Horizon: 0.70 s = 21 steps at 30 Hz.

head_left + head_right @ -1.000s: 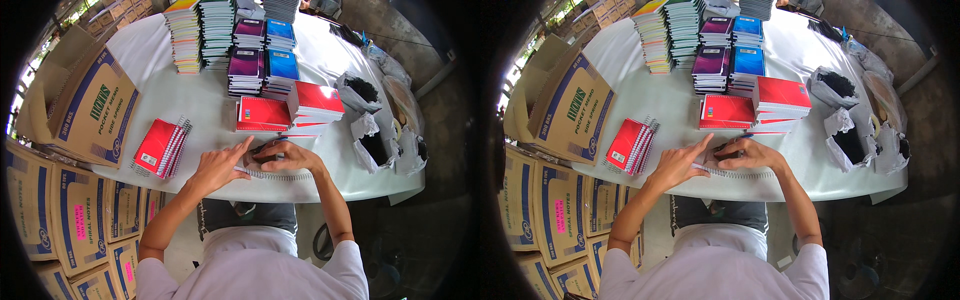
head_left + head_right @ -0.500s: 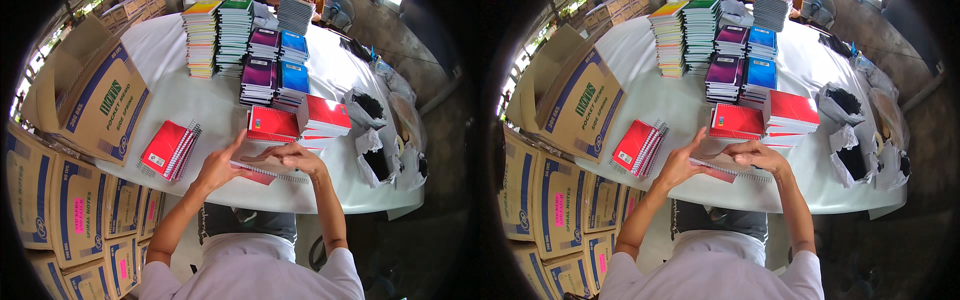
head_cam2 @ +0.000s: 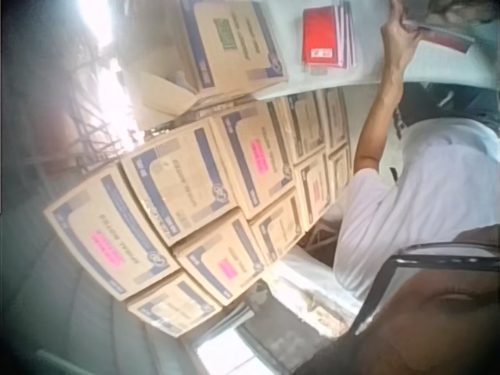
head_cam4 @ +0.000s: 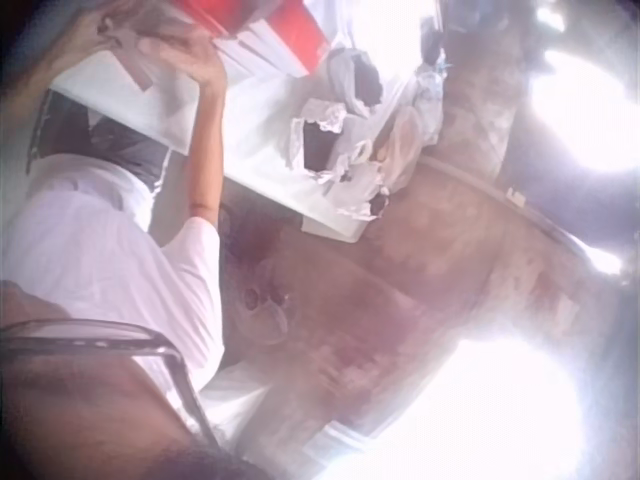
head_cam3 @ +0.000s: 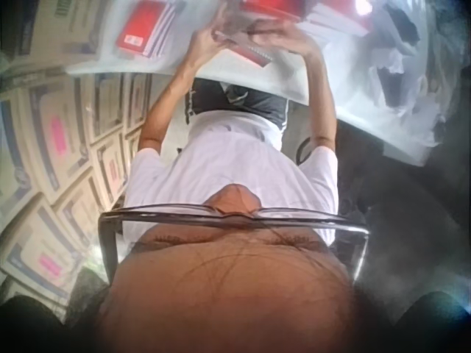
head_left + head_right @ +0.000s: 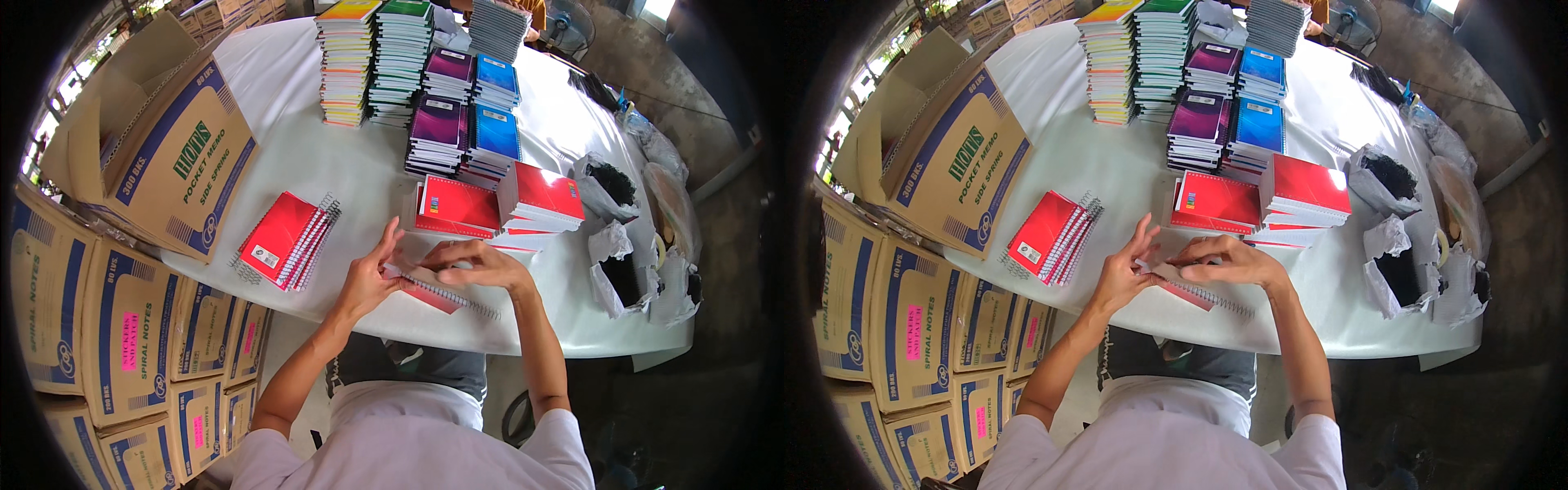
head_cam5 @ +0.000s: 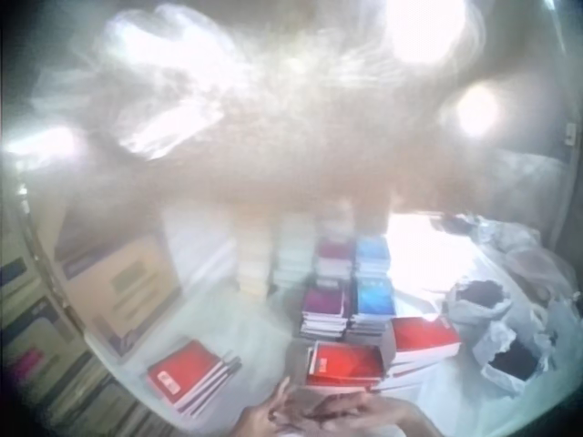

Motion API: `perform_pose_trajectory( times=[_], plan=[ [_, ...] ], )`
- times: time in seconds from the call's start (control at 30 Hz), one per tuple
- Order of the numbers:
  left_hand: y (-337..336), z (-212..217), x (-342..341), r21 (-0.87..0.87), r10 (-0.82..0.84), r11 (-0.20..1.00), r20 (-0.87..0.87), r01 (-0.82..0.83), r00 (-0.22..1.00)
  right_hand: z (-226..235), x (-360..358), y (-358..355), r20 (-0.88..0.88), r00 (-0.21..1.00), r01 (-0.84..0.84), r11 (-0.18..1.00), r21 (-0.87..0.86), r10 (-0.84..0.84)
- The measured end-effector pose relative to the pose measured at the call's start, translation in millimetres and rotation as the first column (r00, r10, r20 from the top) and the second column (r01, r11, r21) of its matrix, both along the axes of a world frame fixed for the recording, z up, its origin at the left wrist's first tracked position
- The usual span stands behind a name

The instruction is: The person assembles notebooks by hand. The person takes a stack of paper, threads a wire spiral through the side perforations, and trims the wire using shears.

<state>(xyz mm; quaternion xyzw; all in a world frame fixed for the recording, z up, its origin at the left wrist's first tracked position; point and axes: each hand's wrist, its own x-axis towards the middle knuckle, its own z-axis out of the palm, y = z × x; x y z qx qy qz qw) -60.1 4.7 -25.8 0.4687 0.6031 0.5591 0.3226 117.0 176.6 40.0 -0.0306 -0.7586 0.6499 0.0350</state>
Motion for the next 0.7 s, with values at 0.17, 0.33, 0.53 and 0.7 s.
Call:
perform_pose_trajectory(
  times=[0.17, 0.33, 0.53, 0.7],
  plan=[
    [1.4, -4.4, 1.5, 0.041, 0.019, 0.999, 0.081, -0.022, 0.997, 1.3, -4.8, 2.0, 0.023, 0.999, 0.026, 1.0, -0.013, -0.026],
    [-0.4, -2.8, 0.4, 0.035, 0.054, 0.998, 0.084, -0.057, 0.995, 3.9, -19.5, -3.0, 0.07, 0.997, 0.034, 0.991, 0.126, -0.043],
    [-5.4, -23.2, -8.3, 0.019, -0.095, 0.995, 0.136, 0.093, 0.986, 21.1, -9.6, -20.5, 0.066, 0.986, 0.122, 0.93, 0.346, -0.154],
    [-12.9, 2.5, -19.9, -0.034, -0.272, 0.959, 0.168, 0.281, 0.947, 31.0, 100.5, -11.8, -0.056, 0.828, 0.48, 0.653, 0.586, -0.559]
  ],
)
